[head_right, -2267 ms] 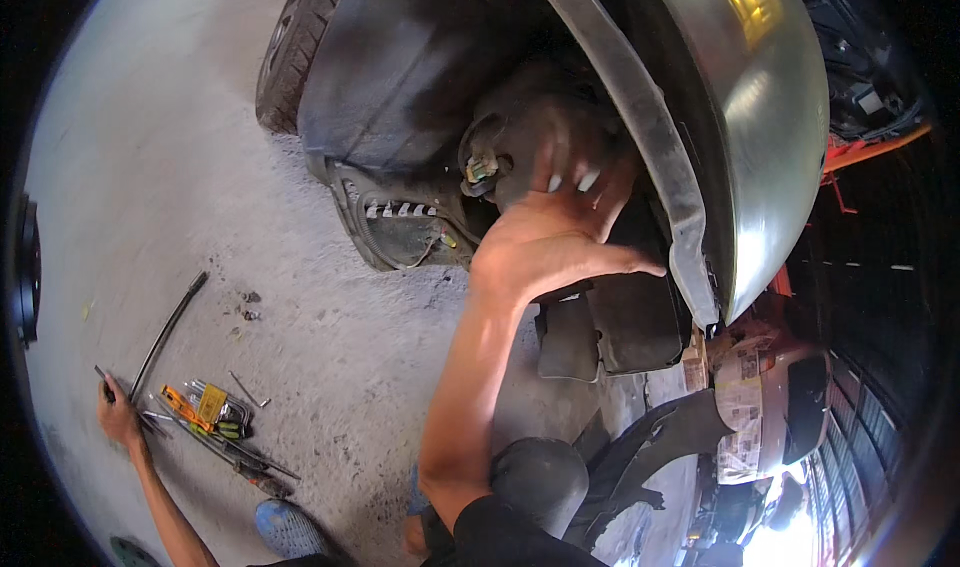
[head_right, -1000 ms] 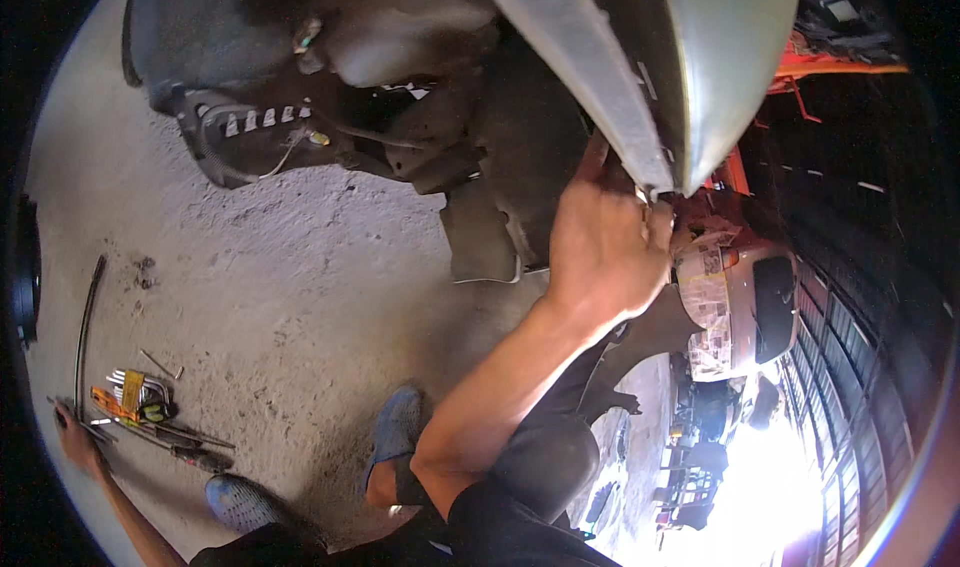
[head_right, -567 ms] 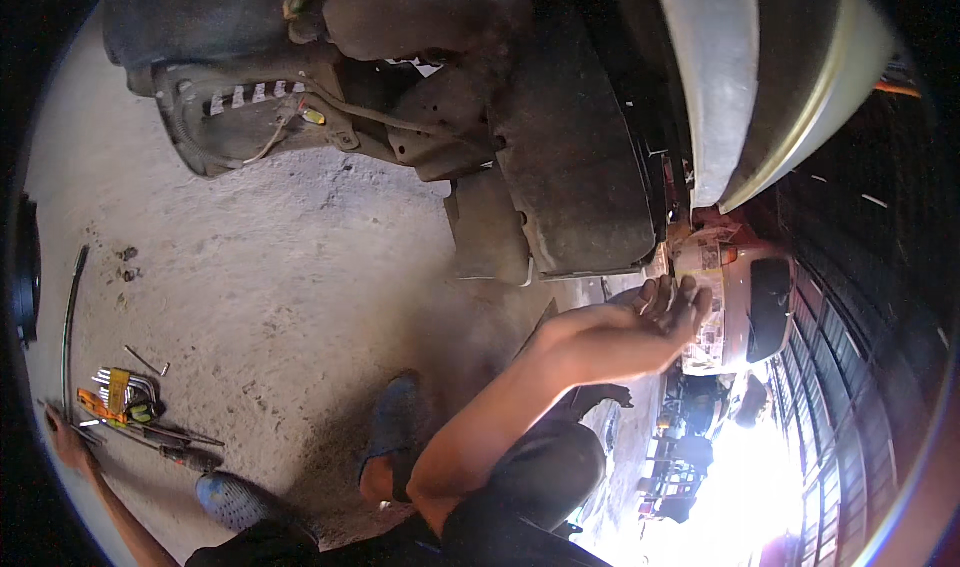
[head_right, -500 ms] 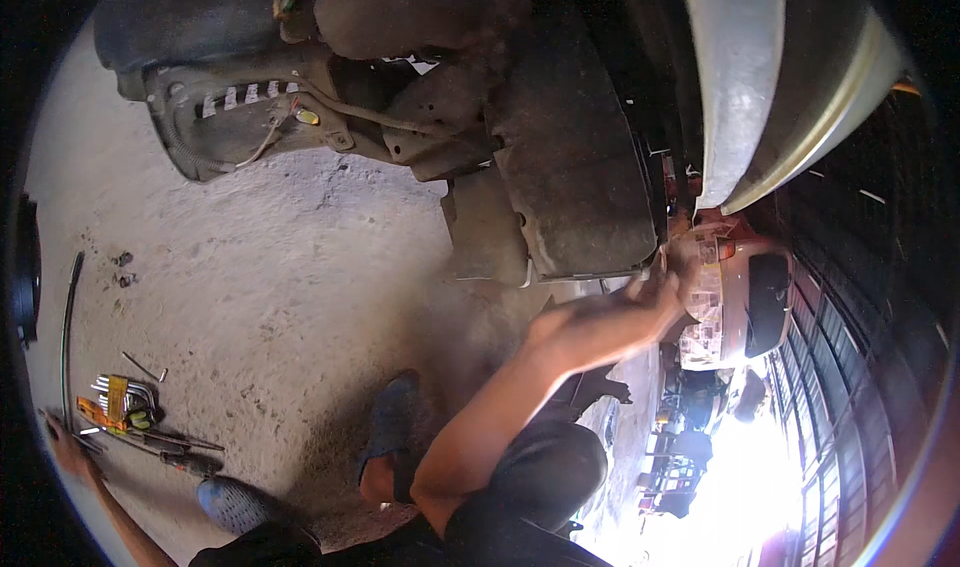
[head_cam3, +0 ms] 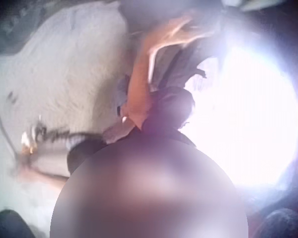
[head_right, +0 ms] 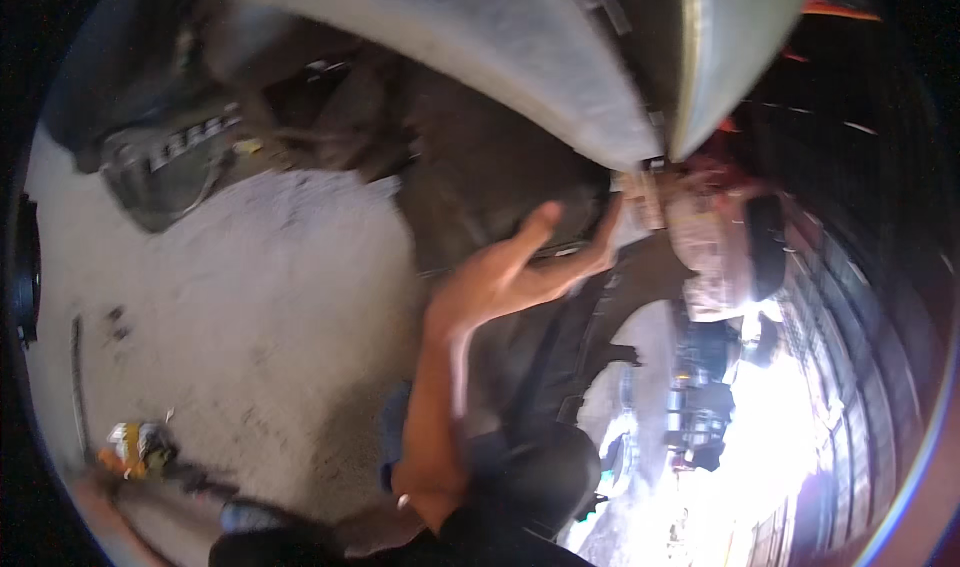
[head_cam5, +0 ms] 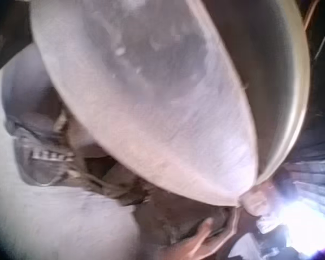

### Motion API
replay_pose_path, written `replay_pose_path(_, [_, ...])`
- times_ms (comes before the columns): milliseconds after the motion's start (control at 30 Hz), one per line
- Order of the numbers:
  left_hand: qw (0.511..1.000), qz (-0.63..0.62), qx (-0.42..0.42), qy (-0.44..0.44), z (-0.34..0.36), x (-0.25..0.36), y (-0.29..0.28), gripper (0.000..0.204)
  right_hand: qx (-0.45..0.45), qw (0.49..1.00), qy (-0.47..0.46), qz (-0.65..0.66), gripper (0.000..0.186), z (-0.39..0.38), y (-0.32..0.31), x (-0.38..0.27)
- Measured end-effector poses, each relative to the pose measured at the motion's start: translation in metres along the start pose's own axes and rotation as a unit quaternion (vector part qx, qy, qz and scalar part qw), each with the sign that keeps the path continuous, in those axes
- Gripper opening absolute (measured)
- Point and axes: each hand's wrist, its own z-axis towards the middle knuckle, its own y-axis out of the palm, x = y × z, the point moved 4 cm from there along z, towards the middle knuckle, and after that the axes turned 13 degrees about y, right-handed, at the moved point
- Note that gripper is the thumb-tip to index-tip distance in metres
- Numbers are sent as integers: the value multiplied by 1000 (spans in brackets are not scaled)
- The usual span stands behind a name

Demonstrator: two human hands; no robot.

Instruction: Removing screws and detaching a vehicle headlight and bumper components.

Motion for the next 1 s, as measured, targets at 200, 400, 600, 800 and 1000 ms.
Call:
replay_pose_path(200, [992, 111, -17, 53, -3, 46, -24, 27, 27, 995, 84, 51, 47, -37, 8, -5])
replay_pose_path(400, [993, 84, 4, 85, 8, 51, -44, 20, 38, 999, 17, 34, 46, -43, 3, -1])
replay_pose_path(600, [994, 56, 32, 90, 15, 36, -57, 17, 14, 953, 159, 258, 40, -13, -28, -4])
replay_pose_path(800, [991, -9, 118, 65, 1, 73, -177, 19, 26, 749, 155, 644, 34, 86, -189, 52])
replay_pose_path(1000, [982, -71, 40, 170, -34, 275, -270, 19, 108, 759, 135, 628, 34, 230, -490, 451])
